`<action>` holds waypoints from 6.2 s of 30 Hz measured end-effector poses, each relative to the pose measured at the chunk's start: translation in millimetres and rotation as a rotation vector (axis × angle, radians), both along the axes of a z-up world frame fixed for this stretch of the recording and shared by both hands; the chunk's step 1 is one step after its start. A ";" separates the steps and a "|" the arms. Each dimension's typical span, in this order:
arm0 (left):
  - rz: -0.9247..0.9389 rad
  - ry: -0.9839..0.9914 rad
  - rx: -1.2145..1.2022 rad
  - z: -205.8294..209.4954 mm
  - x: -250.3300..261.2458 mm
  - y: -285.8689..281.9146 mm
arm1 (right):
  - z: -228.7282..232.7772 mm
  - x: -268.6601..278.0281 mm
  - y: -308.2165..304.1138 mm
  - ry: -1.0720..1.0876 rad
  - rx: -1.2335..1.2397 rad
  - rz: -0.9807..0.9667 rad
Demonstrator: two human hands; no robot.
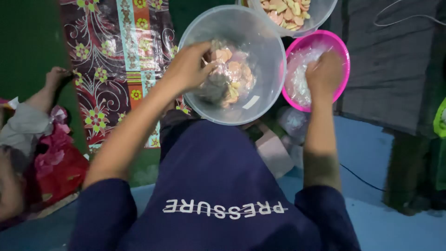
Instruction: Manually portioning and packaging sliced food items into small plastic bags.
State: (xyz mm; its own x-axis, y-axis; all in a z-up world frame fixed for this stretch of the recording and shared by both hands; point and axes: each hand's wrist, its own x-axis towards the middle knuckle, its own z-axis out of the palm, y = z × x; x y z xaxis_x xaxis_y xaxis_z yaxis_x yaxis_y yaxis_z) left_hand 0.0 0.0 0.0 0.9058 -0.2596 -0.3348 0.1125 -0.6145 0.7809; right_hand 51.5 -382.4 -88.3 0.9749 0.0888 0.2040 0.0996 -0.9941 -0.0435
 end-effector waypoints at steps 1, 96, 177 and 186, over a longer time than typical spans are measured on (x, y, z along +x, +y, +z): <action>0.002 0.007 0.006 -12.9 6.7 -3.4 | -10.1 -10.1 1.3 0.007 0.006 0.002; 0.113 -0.034 -0.581 -7.9 -13.0 -48.7 | 44.5 -85.4 153.7 0.303 1.705 -0.128; 0.003 -0.378 -0.388 3.3 -15.1 -18.4 | 13.0 -100.0 175.2 0.484 1.978 -0.160; 0.107 -0.473 -0.360 1.4 -19.0 -37.8 | 34.1 -98.0 172.8 0.379 1.840 -0.125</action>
State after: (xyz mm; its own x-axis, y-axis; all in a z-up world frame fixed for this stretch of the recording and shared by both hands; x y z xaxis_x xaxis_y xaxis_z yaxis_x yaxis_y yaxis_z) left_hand -19.0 -37.8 1.4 0.9624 -0.1810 0.2024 -0.2508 -0.3069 0.9181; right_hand -46.5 -209.5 -54.2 0.9679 -0.0266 -0.2499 -0.2293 0.3135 -0.9215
